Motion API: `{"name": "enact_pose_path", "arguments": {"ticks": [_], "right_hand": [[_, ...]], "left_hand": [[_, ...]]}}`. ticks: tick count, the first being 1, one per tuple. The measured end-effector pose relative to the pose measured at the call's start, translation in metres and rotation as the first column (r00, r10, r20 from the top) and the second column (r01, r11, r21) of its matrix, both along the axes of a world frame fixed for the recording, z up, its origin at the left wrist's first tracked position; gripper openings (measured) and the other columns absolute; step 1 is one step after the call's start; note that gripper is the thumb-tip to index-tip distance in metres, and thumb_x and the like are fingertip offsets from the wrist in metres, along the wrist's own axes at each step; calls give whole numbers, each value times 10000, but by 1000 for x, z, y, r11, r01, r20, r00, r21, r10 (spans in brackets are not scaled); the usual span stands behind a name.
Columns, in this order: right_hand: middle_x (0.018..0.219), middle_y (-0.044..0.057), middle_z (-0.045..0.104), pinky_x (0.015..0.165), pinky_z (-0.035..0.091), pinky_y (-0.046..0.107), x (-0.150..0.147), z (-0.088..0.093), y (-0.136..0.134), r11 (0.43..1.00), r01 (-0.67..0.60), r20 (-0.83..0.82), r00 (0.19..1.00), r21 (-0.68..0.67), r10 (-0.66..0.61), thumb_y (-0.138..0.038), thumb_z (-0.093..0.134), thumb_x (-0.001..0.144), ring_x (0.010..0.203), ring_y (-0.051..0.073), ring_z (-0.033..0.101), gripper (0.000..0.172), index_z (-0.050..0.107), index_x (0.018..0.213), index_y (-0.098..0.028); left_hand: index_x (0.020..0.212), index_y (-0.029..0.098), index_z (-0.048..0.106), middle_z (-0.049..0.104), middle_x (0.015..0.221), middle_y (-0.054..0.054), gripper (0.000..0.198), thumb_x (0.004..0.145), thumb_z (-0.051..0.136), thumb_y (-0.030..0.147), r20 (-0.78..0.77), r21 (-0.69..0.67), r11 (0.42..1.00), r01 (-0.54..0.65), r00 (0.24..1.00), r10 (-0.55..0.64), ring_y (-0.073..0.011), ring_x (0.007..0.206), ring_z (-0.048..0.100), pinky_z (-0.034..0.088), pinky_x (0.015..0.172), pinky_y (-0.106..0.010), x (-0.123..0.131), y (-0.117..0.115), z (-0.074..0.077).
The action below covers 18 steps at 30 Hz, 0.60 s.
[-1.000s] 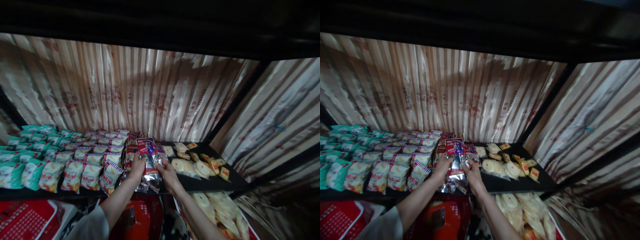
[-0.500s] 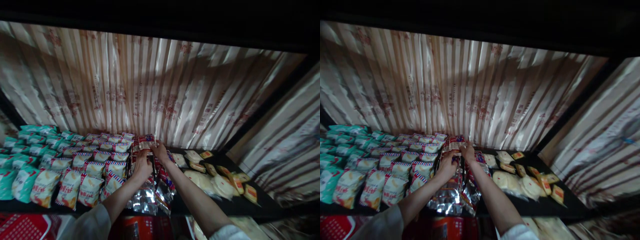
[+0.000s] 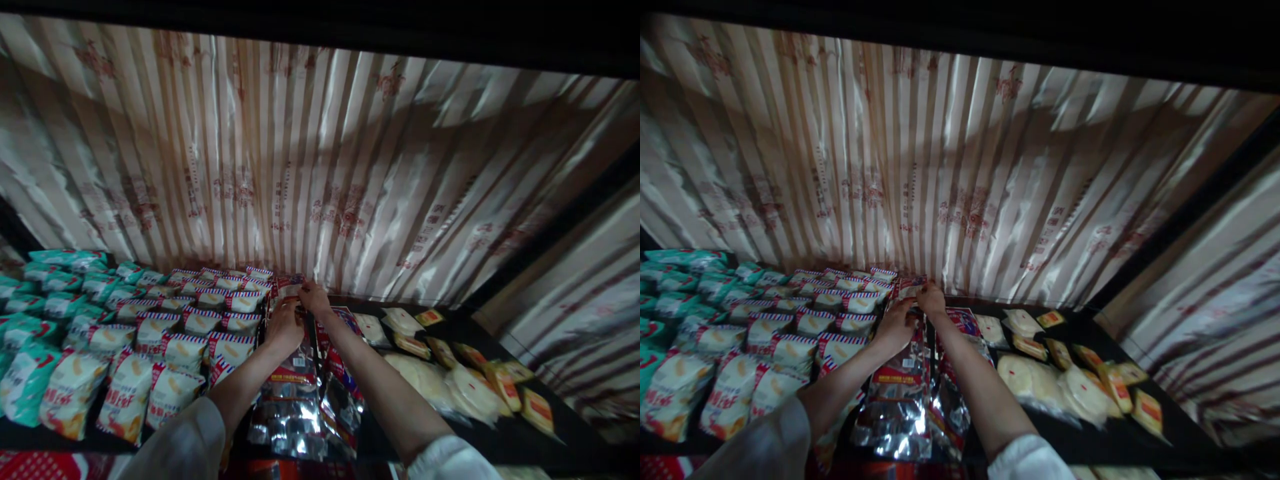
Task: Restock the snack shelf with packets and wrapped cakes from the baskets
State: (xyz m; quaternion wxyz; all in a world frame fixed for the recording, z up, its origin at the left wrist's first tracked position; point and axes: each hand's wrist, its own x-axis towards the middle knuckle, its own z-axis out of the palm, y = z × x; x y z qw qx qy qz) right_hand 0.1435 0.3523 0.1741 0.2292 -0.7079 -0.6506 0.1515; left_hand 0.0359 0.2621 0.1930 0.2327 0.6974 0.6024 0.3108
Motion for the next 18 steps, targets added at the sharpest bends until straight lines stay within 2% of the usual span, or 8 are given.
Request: {"name": "enact_pose_path", "arguments": {"ticks": [5, 11, 18], "right_hand": [[982, 116, 701, 787, 465, 271, -7, -1, 0, 999, 11, 45, 999, -33, -9, -254, 483, 818, 950, 223, 645, 290, 663, 1025, -158], [1011, 146, 684, 795, 474, 338, -10, -4, -1, 996, 38, 116, 993, -80, -28, -318, 461, 827, 966, 259, 637, 338, 652, 1060, -165], [1034, 136, 678, 818, 459, 326, -12, -3, -2, 999, 2, 120, 993, -49, 4, -362, 452, 842, 990, 252, 620, 353, 661, 1047, -164]], "left_hand": [[1133, 152, 571, 599, 1188, -123, 392, 761, 457, 109, 1, -48, 998, -29, 1000, 29, -221, 1135, 525, 362, 990, -319, -3, 6, -1], [1139, 84, 563, 600, 1175, -165, 406, 750, 445, 90, -32, -59, 998, -8, 999, 6, -237, 1123, 534, 363, 985, -318, -5, 16, -5], [1132, 115, 583, 620, 1155, -140, 420, 733, 463, 58, 12, -56, 998, -19, 1000, 20, -219, 1074, 566, 388, 965, -318, -9, 26, -11]]}}
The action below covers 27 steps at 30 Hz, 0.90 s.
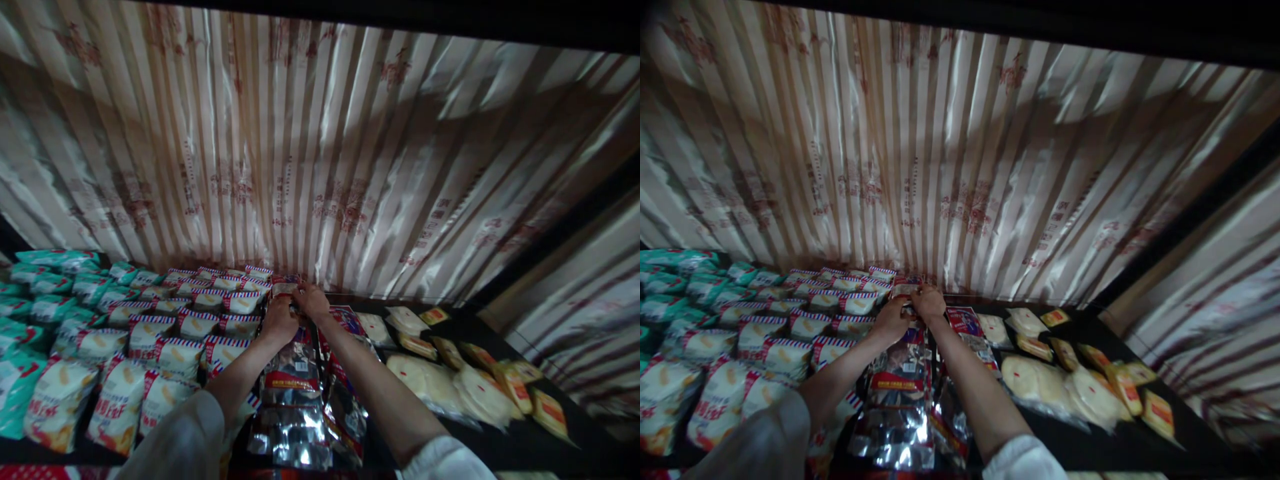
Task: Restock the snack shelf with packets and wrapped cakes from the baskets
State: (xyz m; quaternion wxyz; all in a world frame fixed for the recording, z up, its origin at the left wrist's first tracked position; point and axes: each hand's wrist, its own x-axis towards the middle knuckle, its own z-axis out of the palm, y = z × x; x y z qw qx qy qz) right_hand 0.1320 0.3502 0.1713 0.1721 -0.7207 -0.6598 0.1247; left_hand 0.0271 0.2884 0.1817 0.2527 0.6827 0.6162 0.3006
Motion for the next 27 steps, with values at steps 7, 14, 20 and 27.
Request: {"name": "enact_pose_path", "arguments": {"ticks": [7, 14, 20, 27], "right_hand": [[1074, 93, 663, 899, 406, 284, 17, -8, -16, 975, 62, -165, 986, 214, -27, -288, 433, 863, 1016, 192, 587, 300, 643, 1049, -182], [1099, 86, 634, 963, 367, 322, 66, -40, -72, 950, 54, -135, 991, 306, -13, -216, 444, 826, 1078, 207, 529, 284, 645, 1020, -162], [1168, 112, 590, 957, 387, 367, 99, -64, -142, 969, 46, -14, 999, 245, -44, -288, 462, 822, 1077, 254, 515, 338, 623, 1084, -148], [1273, 100, 551, 997, 375, 356, 107, -91, -213, 979, -109, 126, 988, 174, 87, -157, 472, 767, 1202, 254, 445, 423, 608, 1166, -196]], "left_hand": [[954, 188, 671, 658, 1073, -85, 324, 709, 503, 57, 70, 53, 998, -21, 997, 17, -226, 1100, 547, 369, 1008, -340, -3, -3, -2], [909, 185, 672, 645, 1076, -79, 279, 722, 492, 82, 12, 97, 994, 49, 999, -50, -219, 1099, 534, 356, 1020, -334, 14, -37, 14], [1009, 169, 645, 626, 1138, -88, 322, 771, 434, 122, 82, 32, 953, 301, 949, -303, -205, 1097, 549, 378, 1015, -313, 46, -100, 19], [1034, 177, 629, 593, 1209, -99, 347, 765, 416, 129, 115, -110, 873, 475, 879, -463, -207, 1139, 527, 381, 1015, -336, 68, -170, -15]]}}
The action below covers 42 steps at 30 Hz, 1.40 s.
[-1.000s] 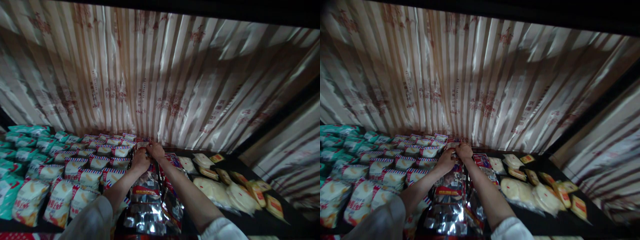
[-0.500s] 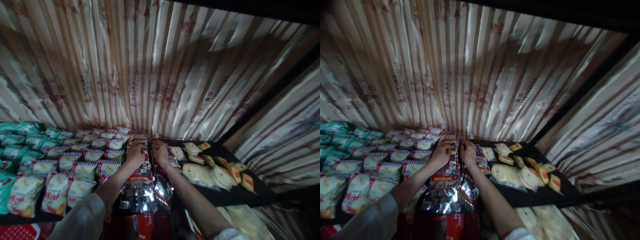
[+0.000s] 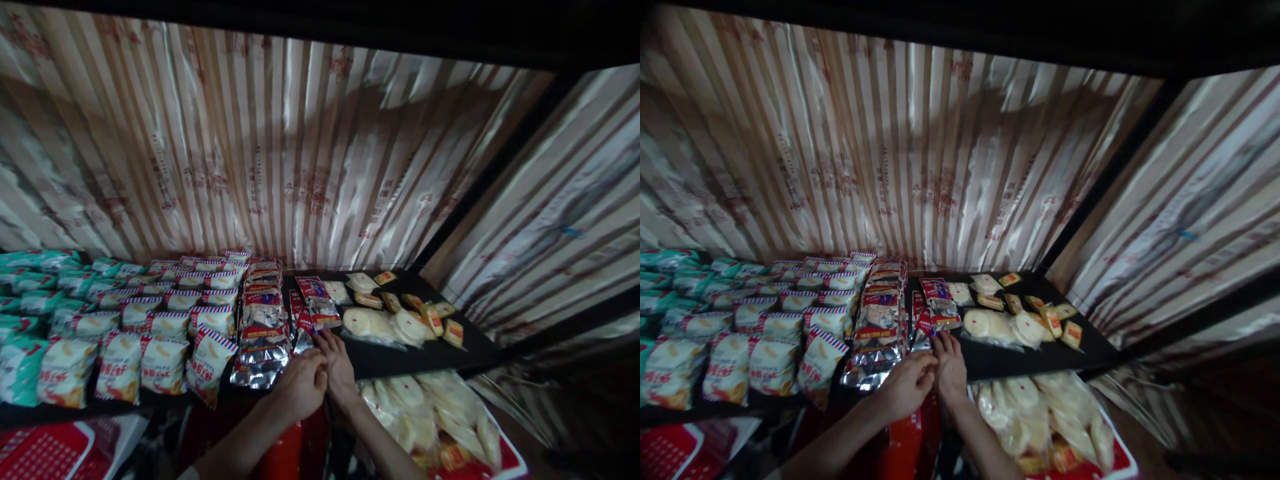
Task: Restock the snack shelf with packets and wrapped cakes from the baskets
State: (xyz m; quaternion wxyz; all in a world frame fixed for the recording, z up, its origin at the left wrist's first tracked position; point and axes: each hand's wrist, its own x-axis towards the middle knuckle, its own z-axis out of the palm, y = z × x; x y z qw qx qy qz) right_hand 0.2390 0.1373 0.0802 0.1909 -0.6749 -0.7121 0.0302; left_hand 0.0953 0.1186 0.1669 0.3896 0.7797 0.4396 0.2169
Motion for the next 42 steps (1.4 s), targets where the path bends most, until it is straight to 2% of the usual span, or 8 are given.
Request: {"name": "enact_pose_path", "arguments": {"ticks": [4, 7, 11, 20, 27, 30, 37, 42], "right_hand": [[1332, 131, 499, 1008, 373, 394, 6, -3, -27, 1000, -29, 35, 999, -11, 29, -220, 529, 762, 1237, 286, 407, 476, 559, 1234, -160], [1370, 140, 457, 1009, 377, 414, 11, -3, -42, 996, -86, 43, 995, -18, 87, -285, 548, 778, 1256, 286, 387, 499, 531, 1261, -160], [1406, 153, 407, 1003, 375, 463, 12, -2, -58, 987, -159, 65, 985, -15, 160, -294, 623, 728, 1295, 313, 338, 567, 516, 1272, -174], [1274, 92, 556, 961, 451, 387, 19, 4, -71, 969, -234, 25, 972, 75, 232, -119, 433, 830, 1157, 234, 502, 307, 665, 1011, -204], [1335, 86, 497, 932, 479, 403, 13, -2, -77, 939, -322, 50, 947, 118, 318, -75, 499, 766, 1211, 258, 449, 501, 551, 1227, -264], [1347, 63, 485, 923, 490, 396, 7, -4, -74, 941, -320, -22, 946, 113, 324, -53, 483, 763, 1212, 245, 453, 506, 567, 1202, -288], [1207, 100, 593, 942, 483, 381, 24, -14, -71, 924, -323, -250, 896, 203, 368, -150, 413, 867, 1140, 213, 531, 277, 638, 1014, -216], [1211, 111, 597, 952, 473, 378, 45, -4, -91, 935, -263, -332, 883, 236, 332, -249, 412, 902, 1139, 216, 547, 205, 613, 919, -210]], "left_hand": [[1006, 199, 630, 632, 1116, -79, 326, 758, 428, 134, -14, 15, 1000, 12, 1000, -12, -204, 1067, 556, 394, 981, -324, -3, -24, -26], [999, 204, 631, 642, 1093, -65, 325, 759, 425, 130, -34, 0, 1000, 25, 999, -25, -193, 1061, 555, 379, 986, -312, -7, -38, -35], [910, 195, 651, 663, 1007, -73, 296, 771, 397, 132, -104, -22, 999, 29, 994, -31, -193, 988, 584, 415, 931, -309, -8, -51, -31], [1016, 170, 638, 648, 1100, -114, 326, 776, 416, 160, -134, -39, 999, -27, 991, 21, -229, 1041, 582, 411, 954, -336, -9, -65, -19], [1027, 167, 629, 646, 1099, -82, 323, 790, 411, 183, -202, -62, 998, -19, 979, 6, -193, 1042, 576, 409, 956, -306, -5, -69, -25], [1029, 167, 629, 642, 1107, -74, 323, 795, 407, 182, -201, -78, 997, -6, 980, -10, -179, 1045, 574, 406, 957, -286, -4, -73, -25], [1109, 142, 609, 627, 1161, -86, 366, 804, 409, 170, -243, -109, 992, -65, 969, 36, -182, 1099, 554, 378, 996, -282, -16, -75, -21], [1092, 149, 623, 638, 1150, -82, 358, 800, 416, 163, -235, -120, 989, -83, 971, 53, -182, 1096, 563, 390, 994, -287, -17, -74, -26]]}}
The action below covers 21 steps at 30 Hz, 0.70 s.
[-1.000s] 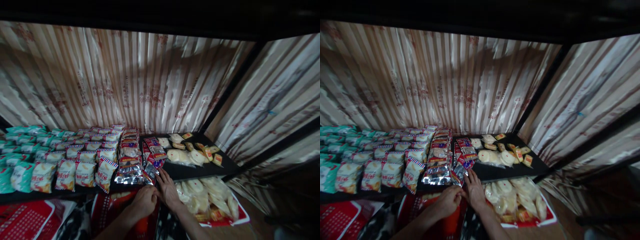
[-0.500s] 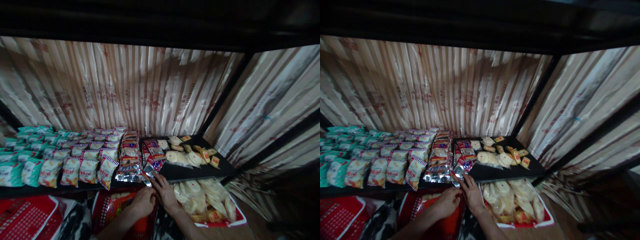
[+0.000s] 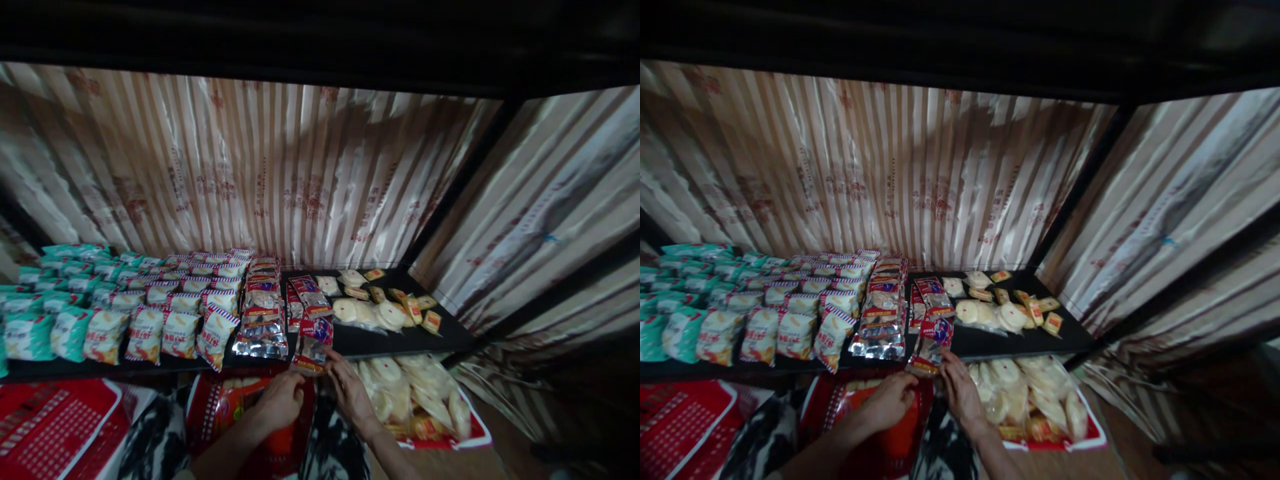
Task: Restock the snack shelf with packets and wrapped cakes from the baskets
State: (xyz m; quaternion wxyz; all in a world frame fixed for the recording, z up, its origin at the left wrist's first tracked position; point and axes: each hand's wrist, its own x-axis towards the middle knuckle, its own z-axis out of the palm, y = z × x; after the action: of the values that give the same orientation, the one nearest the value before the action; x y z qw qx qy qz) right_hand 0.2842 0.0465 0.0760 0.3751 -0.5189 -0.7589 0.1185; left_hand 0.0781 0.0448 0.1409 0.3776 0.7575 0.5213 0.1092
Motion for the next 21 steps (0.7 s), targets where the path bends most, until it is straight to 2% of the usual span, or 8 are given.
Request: {"name": "enact_pose_path", "arguments": {"ticks": [3, 7, 11, 16, 18, 21], "right_hand": [[1204, 110, 605, 934, 482, 358, 7, 14, -8, 999, 53, -78, 996, -8, -54, -280, 411, 906, 1107, 213, 573, 195, 593, 908, -211], [1160, 108, 629, 860, 513, 335, 8, 24, -6, 991, 129, -147, 980, -23, -131, -321, 413, 905, 1004, 207, 624, 203, 580, 878, -209], [1100, 105, 654, 847, 521, 354, -1, 21, 0, 988, 152, -170, 974, -13, -152, -334, 412, 902, 991, 216, 628, 205, 574, 882, -210], [1112, 106, 644, 960, 467, 409, -7, 11, 6, 994, 26, -115, 993, 106, -14, -235, 423, 885, 1136, 222, 548, 172, 592, 913, -216], [1080, 106, 656, 946, 477, 420, -4, 7, 7, 996, 5, -71, 998, 88, 1, -190, 427, 863, 1130, 226, 548, 187, 603, 921, -212], [1096, 96, 654, 950, 464, 457, 2, 5, 6, 999, 42, 22, 999, 10, -43, -113, 445, 777, 1177, 250, 498, 240, 626, 908, -200]], "left_hand": [[1119, 155, 613, 589, 1235, -90, 379, 788, 429, 142, 24, 17, 999, -40, 999, 40, -178, 1155, 530, 364, 1026, -288, 4, 2, -8], [1141, 129, 603, 473, 1363, -121, 396, 784, 430, 120, -13, 65, 984, -169, 985, 170, -190, 1265, 430, 305, 1074, -298, 6, 9, -16], [1194, 89, 564, 508, 1333, -122, 437, 786, 409, 94, -56, 88, 980, -178, 981, 183, -170, 1256, 440, 283, 1085, -272, 1, 15, -16], [1206, 75, 560, 493, 1348, -112, 467, 770, 392, 66, -62, 107, 979, -176, 981, 183, -169, 1265, 428, 276, 1087, -250, -1, 17, -15], [1226, 61, 540, 479, 1360, -115, 477, 773, 390, 71, -60, 103, 974, -201, 976, 208, -168, 1278, 412, 266, 1093, -249, 0, 17, -17], [1246, 44, 518, 468, 1368, -119, 490, 776, 383, 72, -27, 99, 966, -238, 970, 242, -171, 1288, 397, 260, 1101, -258, 2, 18, -22]]}}
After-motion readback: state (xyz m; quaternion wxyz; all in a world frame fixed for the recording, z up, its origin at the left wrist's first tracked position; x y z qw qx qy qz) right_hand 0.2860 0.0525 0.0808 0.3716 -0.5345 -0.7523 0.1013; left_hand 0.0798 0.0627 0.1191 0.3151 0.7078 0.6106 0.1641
